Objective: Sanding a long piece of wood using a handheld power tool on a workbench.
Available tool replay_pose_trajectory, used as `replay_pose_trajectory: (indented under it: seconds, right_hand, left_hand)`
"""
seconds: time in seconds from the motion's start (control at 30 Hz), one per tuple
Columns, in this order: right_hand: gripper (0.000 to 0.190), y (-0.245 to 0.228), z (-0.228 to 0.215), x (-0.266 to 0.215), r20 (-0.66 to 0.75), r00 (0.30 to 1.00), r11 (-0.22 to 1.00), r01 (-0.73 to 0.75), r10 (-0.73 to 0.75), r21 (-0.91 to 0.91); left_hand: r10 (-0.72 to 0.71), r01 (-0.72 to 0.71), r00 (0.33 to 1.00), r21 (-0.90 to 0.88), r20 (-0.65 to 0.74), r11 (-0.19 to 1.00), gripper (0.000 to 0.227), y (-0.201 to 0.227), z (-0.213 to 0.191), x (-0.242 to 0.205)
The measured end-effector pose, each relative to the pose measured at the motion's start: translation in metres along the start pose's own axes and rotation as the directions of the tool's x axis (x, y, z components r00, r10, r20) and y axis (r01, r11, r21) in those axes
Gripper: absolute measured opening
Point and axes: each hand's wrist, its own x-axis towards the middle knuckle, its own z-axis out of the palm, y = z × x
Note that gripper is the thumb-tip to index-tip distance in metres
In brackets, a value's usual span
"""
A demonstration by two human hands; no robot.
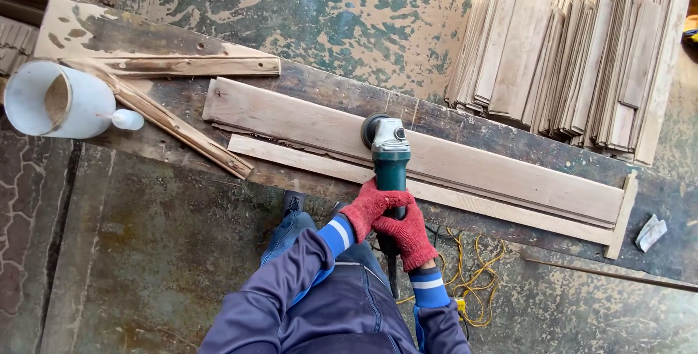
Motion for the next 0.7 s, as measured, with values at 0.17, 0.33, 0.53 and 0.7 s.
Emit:
replay_pose_trajectory:
  seconds: [0.17, 0.33, 0.53, 0.7]
  right_hand:
    - [0.057, 0.016, -0.026, 0.003, -0.055, 0.998, 0.988, 0.006, 0.002, 0.152]
    - [0.046, 0.045, -0.062, 0.005, -0.078, 0.997, 0.970, 0.010, 0.009, 0.242]
    - [0.043, 0.071, -0.098, 0.009, -0.185, 0.983, 0.951, 0.069, -0.012, 0.301]
    - [0.047, 0.071, -0.116, 0.009, -0.276, 0.961, 0.952, 0.086, -0.001, 0.294]
  left_hand:
    - [-0.217, 0.225, 0.973, -0.120, 0.082, 0.967, 0.080, 0.008, 0.029, -0.004]
    - [-0.203, 0.224, 0.963, 0.111, -0.176, 0.968, 0.090, -0.060, 0.067, 0.064]
    - [-0.169, 0.201, 0.978, 0.327, -0.122, 0.924, 0.092, -0.093, 0.113, 0.091]
    - [-0.221, 0.220, 0.975, 0.291, -0.031, 0.931, 0.094, -0.068, 0.147, 0.069]
